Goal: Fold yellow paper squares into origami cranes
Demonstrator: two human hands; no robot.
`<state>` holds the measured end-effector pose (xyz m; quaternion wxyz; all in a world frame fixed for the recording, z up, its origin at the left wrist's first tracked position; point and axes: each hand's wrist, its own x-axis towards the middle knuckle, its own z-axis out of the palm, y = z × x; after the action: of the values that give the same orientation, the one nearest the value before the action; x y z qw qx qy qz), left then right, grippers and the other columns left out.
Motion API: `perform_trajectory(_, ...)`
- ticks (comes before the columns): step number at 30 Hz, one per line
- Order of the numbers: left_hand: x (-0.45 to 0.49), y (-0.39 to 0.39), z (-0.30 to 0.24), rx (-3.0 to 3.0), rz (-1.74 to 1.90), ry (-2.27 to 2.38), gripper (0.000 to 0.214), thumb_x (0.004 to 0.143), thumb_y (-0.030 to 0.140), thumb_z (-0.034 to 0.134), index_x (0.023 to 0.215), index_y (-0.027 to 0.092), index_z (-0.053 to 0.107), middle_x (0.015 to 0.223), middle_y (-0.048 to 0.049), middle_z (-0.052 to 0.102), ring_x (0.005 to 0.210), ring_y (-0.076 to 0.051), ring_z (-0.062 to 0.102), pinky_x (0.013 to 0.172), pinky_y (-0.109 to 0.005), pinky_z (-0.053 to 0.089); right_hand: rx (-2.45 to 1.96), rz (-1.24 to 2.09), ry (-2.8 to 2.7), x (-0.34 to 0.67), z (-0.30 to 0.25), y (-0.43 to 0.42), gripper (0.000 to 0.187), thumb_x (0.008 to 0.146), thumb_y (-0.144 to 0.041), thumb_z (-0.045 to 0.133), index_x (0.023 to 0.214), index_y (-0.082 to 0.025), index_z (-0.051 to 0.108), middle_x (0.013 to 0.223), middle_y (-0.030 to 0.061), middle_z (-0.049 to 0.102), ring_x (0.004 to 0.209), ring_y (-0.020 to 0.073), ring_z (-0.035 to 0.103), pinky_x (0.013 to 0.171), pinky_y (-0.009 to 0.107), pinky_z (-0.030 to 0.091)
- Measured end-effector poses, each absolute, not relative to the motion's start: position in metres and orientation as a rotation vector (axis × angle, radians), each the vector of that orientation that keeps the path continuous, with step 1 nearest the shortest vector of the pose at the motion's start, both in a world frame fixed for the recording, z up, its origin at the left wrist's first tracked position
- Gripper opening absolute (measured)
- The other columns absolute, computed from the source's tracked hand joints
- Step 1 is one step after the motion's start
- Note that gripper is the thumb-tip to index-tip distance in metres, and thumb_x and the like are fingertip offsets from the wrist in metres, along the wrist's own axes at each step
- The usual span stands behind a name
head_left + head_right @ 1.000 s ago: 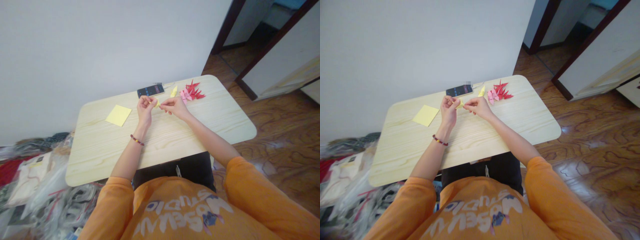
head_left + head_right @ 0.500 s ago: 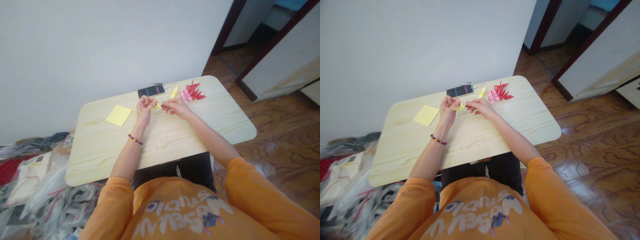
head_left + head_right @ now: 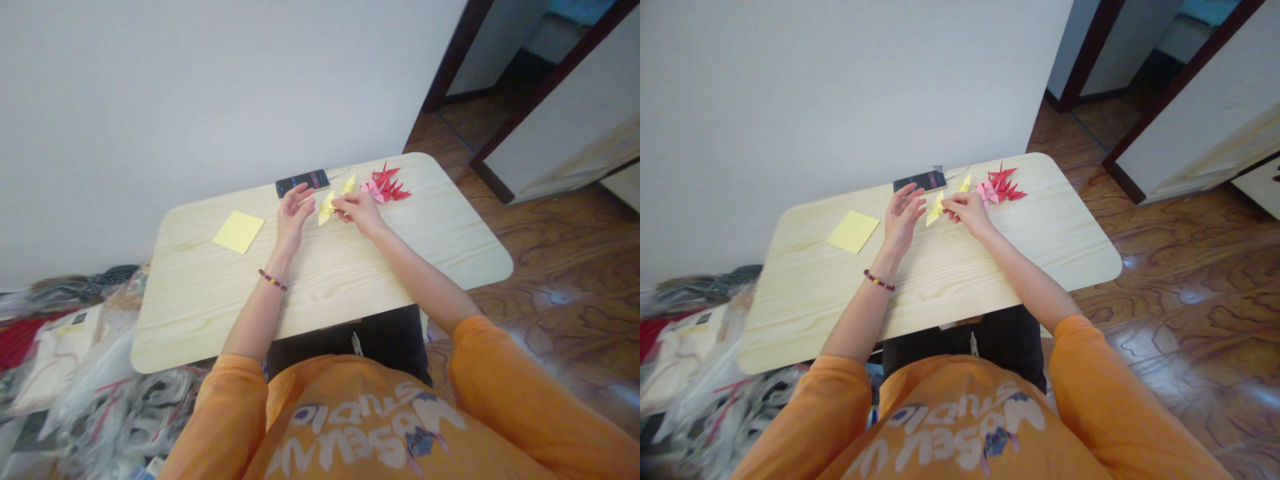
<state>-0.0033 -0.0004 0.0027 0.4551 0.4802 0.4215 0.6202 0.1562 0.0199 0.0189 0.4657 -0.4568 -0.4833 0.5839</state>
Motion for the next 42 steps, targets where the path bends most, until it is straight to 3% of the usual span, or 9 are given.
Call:
perform_trajectory(5,0.002,-0.005,-0.001,0.981,1.373,1.072,0.059,0.055,0.035,0.085,0.107,0.020,0.061,0.087,-0.0037,0.071,0.079,-0.015,0.068,0.080,-0.031,0.052,-1.092,1.318,-1.098,0.157,0.019,0.022,0.014,0.065,-0.027,0.072,0.063,-0.014,0.065,0.057,-0.0009,0.061,0.045,0.0051,0.046,0.039,0.017,0.034)
perform_trajectory(9,0.002,-0.007,-0.001,0.967,1.372,1.093,0.054,0.056,0.030,0.083,0.105,0.018,0.063,0.075,-0.0021,0.071,0.073,-0.015,0.067,0.079,-0.031,0.052,-1.108,1.410,-1.101,0.158,0.020,0.021,0.016,0.063,-0.025,0.073,0.059,-0.015,0.062,0.059,-0.0002,0.062,0.049,0.0052,0.048,0.040,0.016,0.034)
perform_trajectory(13,-0.002,-0.008,0.002,1.051,1.379,1.142,0.045,0.057,0.029,0.082,0.098,0.016,0.067,0.075,-0.0030,0.072,0.070,-0.014,0.066,0.073,-0.027,0.052,-1.141,1.481,-1.170,0.159,0.018,0.021,0.016,0.057,-0.023,0.077,0.062,-0.014,0.064,0.055,-0.0016,0.058,0.048,0.0051,0.046,0.039,0.015,0.032)
perform_trajectory(18,-0.004,-0.007,0.003,1.006,1.383,1.173,0.034,0.057,0.030,0.082,0.086,0.016,0.070,0.077,-0.0026,0.072,0.068,-0.011,0.064,0.065,-0.021,0.048,-1.112,1.503,-1.229,0.161,0.013,0.023,0.013,0.061,-0.021,0.074,0.064,-0.012,0.066,0.055,-0.0008,0.058,0.048,0.0043,0.044,0.039,0.015,0.031)
perform_trajectory(26,-0.003,-0.003,0.008,0.632,1.340,1.007,0.019,0.069,0.011,0.075,0.086,0.016,0.067,0.081,-0.0003,0.071,0.071,-0.007,0.065,0.077,-0.019,0.051,-0.929,1.930,-0.869,0.163,0.022,0.023,0.007,0.076,-0.012,0.065,0.070,-0.010,0.062,0.063,0.0026,0.064,0.051,0.0030,0.051,0.039,0.010,0.032)
perform_trajectory(33,0.000,-0.002,0.011,0.486,1.297,0.944,0.017,0.081,0.005,0.061,0.091,0.017,0.067,0.082,0.0002,0.071,0.073,-0.006,0.067,0.082,-0.018,0.052,-0.926,2.115,-0.599,0.162,0.031,0.025,0.021,0.088,-0.006,0.048,0.071,-0.011,0.058,0.059,0.0019,0.060,0.049,0.0022,0.049,0.034,0.006,0.027)
perform_trajectory(38,-0.002,-0.002,0.012,0.444,1.344,1.009,0.016,0.080,0.002,0.060,0.086,0.015,0.067,0.075,0.0003,0.070,0.065,-0.005,0.065,0.077,-0.015,0.053,-1.054,1.990,-0.772,0.168,0.024,0.030,0.012,0.079,-0.007,0.060,0.067,-0.011,0.059,0.057,0.0005,0.057,0.047,0.0019,0.045,0.035,0.008,0.025)
perform_trajectory(42,-0.004,-0.003,0.012,0.427,1.385,1.096,0.013,0.076,0.001,0.064,0.080,0.014,0.065,0.070,0.0008,0.069,0.060,-0.004,0.063,0.071,-0.014,0.052,-1.185,1.549,-1.263,0.173,0.016,0.032,0.015,0.062,-0.016,0.076,0.065,-0.012,0.061,0.062,0.0009,0.059,0.052,0.0053,0.045,0.041,0.015,0.031)
